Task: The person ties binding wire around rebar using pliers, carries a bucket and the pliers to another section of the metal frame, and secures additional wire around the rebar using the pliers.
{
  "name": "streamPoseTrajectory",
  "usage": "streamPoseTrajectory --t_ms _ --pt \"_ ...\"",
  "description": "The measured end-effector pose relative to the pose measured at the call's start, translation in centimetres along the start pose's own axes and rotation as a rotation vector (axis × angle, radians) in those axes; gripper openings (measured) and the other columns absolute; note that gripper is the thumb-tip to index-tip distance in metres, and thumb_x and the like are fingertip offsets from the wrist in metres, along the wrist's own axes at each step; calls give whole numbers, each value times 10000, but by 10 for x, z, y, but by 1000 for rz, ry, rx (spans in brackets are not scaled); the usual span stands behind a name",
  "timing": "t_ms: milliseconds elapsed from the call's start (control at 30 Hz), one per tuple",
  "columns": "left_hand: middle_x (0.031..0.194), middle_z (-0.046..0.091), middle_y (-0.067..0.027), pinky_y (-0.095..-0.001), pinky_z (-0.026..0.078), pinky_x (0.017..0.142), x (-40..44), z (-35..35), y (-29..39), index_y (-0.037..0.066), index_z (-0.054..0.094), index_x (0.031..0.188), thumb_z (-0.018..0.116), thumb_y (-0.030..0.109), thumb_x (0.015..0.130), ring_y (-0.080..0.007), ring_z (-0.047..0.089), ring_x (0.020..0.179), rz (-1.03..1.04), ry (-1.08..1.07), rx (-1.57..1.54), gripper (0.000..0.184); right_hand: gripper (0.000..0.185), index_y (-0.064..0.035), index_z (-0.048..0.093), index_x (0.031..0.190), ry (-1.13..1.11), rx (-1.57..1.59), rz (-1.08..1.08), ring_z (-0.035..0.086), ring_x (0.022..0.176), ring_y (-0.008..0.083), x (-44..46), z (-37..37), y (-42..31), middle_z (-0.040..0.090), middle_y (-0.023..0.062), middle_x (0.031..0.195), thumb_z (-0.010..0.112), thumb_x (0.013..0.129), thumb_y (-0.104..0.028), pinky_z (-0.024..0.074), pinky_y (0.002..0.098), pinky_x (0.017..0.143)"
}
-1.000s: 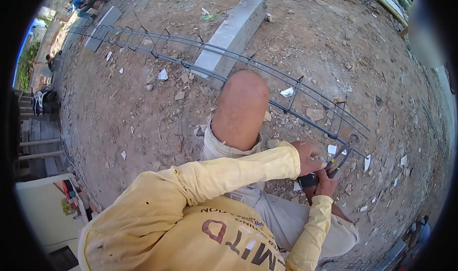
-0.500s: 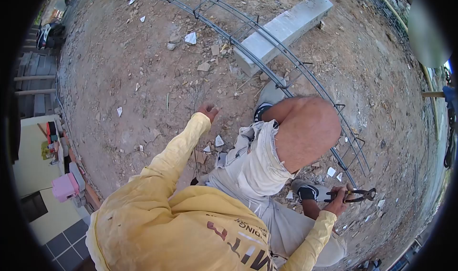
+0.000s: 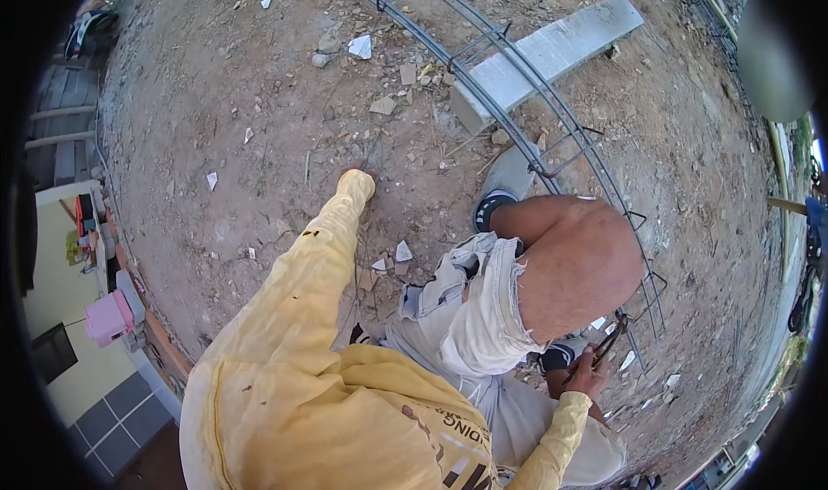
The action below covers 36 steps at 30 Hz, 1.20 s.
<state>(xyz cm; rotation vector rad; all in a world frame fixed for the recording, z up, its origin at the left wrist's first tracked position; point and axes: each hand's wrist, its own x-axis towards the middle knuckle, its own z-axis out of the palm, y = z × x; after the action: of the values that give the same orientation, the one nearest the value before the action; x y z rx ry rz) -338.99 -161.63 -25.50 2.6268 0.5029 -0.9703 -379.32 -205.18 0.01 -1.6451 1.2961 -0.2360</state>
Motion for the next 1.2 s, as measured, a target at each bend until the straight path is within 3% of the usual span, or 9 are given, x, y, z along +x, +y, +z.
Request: streamPoseTrajectory --t_ms 200,267,367,433,500,633,933,1033,1200 --pt "1150 542 -135 -354 462 862 18 -8 4 149 541 1216 635 197 818 -264 532 1026 -176 81 -170 412 157 -31 587 980 8 -53 8 425 441 58 -2 3 -5 501 -17 571 583 926 -178 320 213 409" --pt "1092 560 -124 -342 483 814 25 -16 1 137 554 1181 626 153 824 -248 554 964 -345 246 -444 365 149 -29 591 977 8 -30 16 423 441 56 -3 5 -9 502 -19 567 583 924 -168 315 213 408" --pt "1005 588 -106 -324 516 743 36 -34 -8 119 573 1129 614 86 834 -224 588 871 -532 691 -1326 300 137 -26 589 980 -5 -18 -12 414 441 52 -6 7 -23 497 -22 574 588 919 -149 307 210 406" --pt "947 606 -95 -312 538 696 29 -51 -19 108 585 1094 605 42 840 -208 610 809 -320 759 -1812 263 125 -28 583 975 -9 15 -40 409 449 48 -3 9 -27 490 -24 585 592 915 -138 303 206 409" --pt "984 615 -79 -280 557 700 -4 -70 -29 78 558 1137 579 -56 839 -210 633 809 24 535 -2062 328 107 -35 576 960 2 73 -64 406 463 44 1 8 -28 483 -27 596 595 913 -129 302 201 416" --pt "979 631 -43 -284 557 740 -77 -102 1 93 568 1160 616 1 863 -154 647 859 391 149 -1737 314 126 -64 552 917 20 131 -166 423 507 43 10 -1 -49 482 -23 605 605 921 -178 321 198 453" --pt "957 629 -89 -264 489 688 -279 -137 173 30 650 1077 533 -21 893 -134 587 731 1346 233 -876 224 310 -19 607 959 -3 411 -358 471 544 74 1 -37 -166 482 -16 616 609 929 -328 369 226 512" --pt "1038 603 -78 -264 488 739 -354 -156 227 34 632 1101 530 -19 909 -140 595 879 1598 91 -556 224 429 15 637 1004 -84 470 -316 502 603 74 3 -56 -202 524 -14 691 574 940 -405 424 232 546" --pt "948 610 -99 -302 479 716 -441 -139 319 66 652 1118 515 -89 856 -203 599 823 2118 -49 -99 334 519 -1 546 1026 -155 979 -368 539 628 91 24 -110 -241 647 114 827 579 905 -504 456 251 539"
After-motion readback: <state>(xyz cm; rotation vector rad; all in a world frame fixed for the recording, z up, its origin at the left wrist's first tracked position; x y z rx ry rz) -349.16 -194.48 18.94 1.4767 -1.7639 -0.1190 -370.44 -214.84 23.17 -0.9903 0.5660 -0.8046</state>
